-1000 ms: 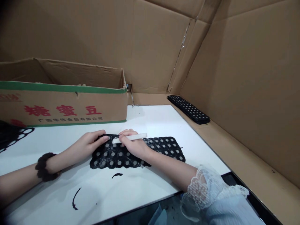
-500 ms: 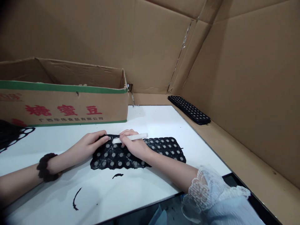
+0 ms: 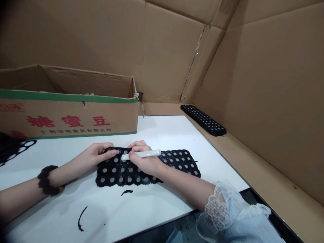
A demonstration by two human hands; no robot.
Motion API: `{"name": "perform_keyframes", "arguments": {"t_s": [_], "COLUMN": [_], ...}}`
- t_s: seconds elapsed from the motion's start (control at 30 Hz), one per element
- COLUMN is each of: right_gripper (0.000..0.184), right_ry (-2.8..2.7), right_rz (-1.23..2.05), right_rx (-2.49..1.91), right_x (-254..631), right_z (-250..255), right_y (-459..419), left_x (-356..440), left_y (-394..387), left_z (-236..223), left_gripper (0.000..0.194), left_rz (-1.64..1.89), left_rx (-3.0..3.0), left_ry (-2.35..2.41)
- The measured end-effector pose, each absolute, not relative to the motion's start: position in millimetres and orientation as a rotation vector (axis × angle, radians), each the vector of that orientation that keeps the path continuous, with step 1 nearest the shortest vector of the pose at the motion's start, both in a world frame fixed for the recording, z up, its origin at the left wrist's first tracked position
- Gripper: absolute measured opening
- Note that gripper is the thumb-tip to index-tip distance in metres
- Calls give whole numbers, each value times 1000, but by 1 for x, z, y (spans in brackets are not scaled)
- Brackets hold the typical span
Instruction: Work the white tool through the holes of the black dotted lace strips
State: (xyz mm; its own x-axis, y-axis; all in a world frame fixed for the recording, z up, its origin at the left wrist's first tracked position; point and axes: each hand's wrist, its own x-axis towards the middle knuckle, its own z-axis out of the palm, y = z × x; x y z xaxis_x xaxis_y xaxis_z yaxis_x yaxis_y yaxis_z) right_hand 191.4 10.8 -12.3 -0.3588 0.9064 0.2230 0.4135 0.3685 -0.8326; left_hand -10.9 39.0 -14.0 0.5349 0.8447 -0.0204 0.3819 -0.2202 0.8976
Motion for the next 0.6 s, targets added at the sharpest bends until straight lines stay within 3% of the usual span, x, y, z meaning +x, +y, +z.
{"name": "perform_keyframes", "arguments": {"t_s": [0.23, 0.6], "right_gripper": [27, 22], "right_ry": [-1954, -2070], "right_rz": [783, 621], "right_rx": [-1121, -1038], "right_x": [193, 196], "right_z": [-15, -16], "right_y": [11, 12], "left_x": [-10, -8], "left_y": [35, 32], "left_z": [-8, -16], "left_gripper": [28, 29], "left_rz": [407, 495], "left_rx": [1688, 1877], "left_ry": [901, 1081]}}
